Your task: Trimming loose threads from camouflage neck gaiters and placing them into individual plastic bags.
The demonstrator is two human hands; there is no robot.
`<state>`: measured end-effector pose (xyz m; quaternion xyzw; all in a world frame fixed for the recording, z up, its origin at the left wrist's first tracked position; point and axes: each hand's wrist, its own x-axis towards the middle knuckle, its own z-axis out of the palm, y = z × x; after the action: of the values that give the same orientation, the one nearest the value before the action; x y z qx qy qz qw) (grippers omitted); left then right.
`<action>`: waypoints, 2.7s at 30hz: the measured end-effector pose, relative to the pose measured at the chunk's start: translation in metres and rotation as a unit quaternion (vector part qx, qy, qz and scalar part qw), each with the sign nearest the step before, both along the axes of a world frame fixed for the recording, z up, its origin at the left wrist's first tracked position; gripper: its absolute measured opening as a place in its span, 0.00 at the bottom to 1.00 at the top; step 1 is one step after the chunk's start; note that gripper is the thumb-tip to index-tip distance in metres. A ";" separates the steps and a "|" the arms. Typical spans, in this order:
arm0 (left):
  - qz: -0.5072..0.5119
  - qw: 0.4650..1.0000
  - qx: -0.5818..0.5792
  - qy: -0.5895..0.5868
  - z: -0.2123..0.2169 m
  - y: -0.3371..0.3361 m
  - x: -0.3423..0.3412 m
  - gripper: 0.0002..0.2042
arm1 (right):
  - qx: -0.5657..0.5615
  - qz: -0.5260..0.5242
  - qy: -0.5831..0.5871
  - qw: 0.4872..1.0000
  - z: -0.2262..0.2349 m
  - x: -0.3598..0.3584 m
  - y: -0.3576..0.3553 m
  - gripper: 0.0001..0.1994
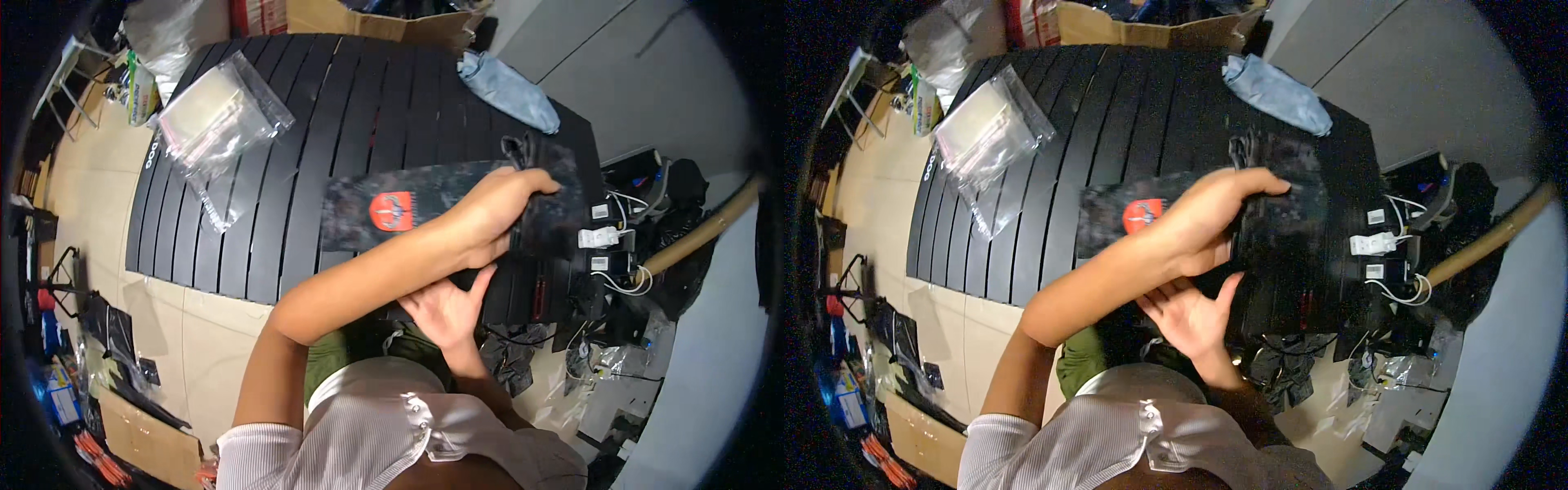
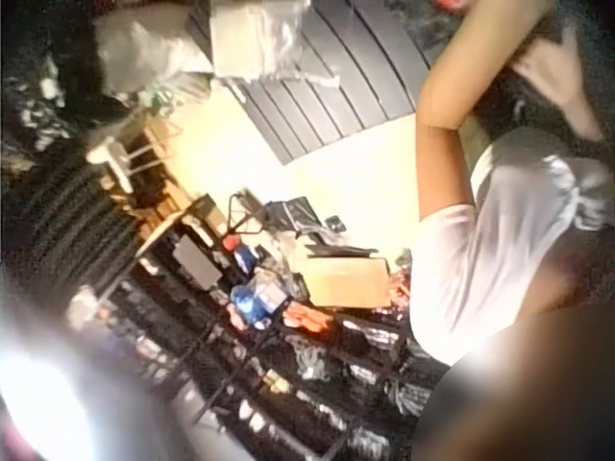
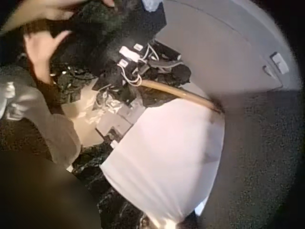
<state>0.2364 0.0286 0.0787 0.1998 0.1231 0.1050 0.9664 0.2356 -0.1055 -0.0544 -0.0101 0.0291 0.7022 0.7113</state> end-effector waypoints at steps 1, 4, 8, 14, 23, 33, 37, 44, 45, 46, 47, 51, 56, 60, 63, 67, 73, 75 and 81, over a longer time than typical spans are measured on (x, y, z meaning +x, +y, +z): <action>-0.007 0.999 -0.006 -0.043 0.014 -0.001 -0.003 0.06 | 0.025 -0.019 0.118 0.992 0.003 0.006 0.006 0.49; 0.026 0.977 -0.020 -0.213 0.056 0.007 -0.043 0.07 | 0.115 -0.121 0.153 0.974 0.018 0.030 0.022 0.41; 0.338 0.712 0.598 -0.143 0.055 0.023 -0.112 0.17 | 0.081 -0.464 -0.486 0.736 -0.012 0.093 0.007 0.31; 0.232 0.968 0.036 0.086 -0.004 0.052 -0.176 0.15 | 0.043 -0.299 0.008 0.953 0.014 0.132 -0.020 0.29; 0.128 0.935 0.025 0.330 -0.136 0.077 -0.253 0.17 | -0.238 -0.240 -0.004 0.941 -0.021 0.130 -0.030 0.19; 0.289 0.677 0.418 0.533 -0.157 0.057 -0.311 0.13 | -0.369 -0.359 -0.678 0.524 -0.005 0.144 -0.044 0.16; 0.336 0.417 0.671 0.513 -0.158 0.044 -0.281 0.11 | -0.180 -0.292 -0.871 0.352 -0.001 0.172 -0.023 0.11; 0.239 0.428 0.700 0.519 -0.157 0.050 -0.259 0.12 | -0.095 -0.068 -0.984 0.138 0.000 0.200 0.003 0.12; 0.246 0.422 0.699 0.523 -0.158 0.052 -0.261 0.12 | -0.099 -0.057 -0.981 0.157 0.003 0.205 0.002 0.11; 0.281 0.449 0.675 0.514 -0.161 0.055 -0.261 0.14 | -0.091 -0.056 -0.980 0.167 0.002 0.209 0.003 0.11; 0.283 0.445 0.671 0.521 -0.159 0.057 -0.264 0.14 | -0.084 -0.055 -0.979 0.177 0.002 0.213 0.004 0.10; 0.267 0.441 0.684 0.517 -0.156 0.063 -0.263 0.11 | -0.033 -0.038 -0.957 0.286 -0.003 0.230 0.005 0.09; 0.285 0.482 0.691 0.458 -0.159 0.070 -0.273 0.08 | -0.149 -0.040 -0.816 0.557 -0.010 0.232 0.002 0.09; 0.284 0.695 0.500 0.431 -0.165 0.070 -0.277 0.08 | -0.127 -0.086 -0.791 0.593 -0.025 0.234 0.006 0.12; 0.287 0.688 0.505 0.435 -0.163 0.069 -0.273 0.10 | -0.144 -0.102 -0.792 0.584 -0.026 0.225 0.007 0.14; 0.288 0.653 0.532 0.456 -0.165 0.069 -0.273 0.12 | -0.207 -0.112 -0.822 0.518 -0.021 0.219 0.006 0.14; 0.299 0.601 0.539 0.509 -0.166 0.065 -0.264 0.11 | -0.234 -0.117 -0.843 0.471 -0.020 0.208 0.013 0.14; 0.301 0.583 0.542 0.524 -0.169 0.065 -0.261 0.10 | -0.225 -0.133 -0.837 0.480 -0.025 0.212 0.010 0.14; 0.363 0.487 0.593 0.528 -0.161 0.053 -0.249 0.08 | -0.276 -0.168 -0.912 0.254 -0.020 0.190 0.018 0.12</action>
<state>-0.0127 0.0819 -0.0824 0.6811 0.5809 0.3695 0.2493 0.4252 -0.0870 -0.0743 -0.8339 -0.4458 0.0415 0.3227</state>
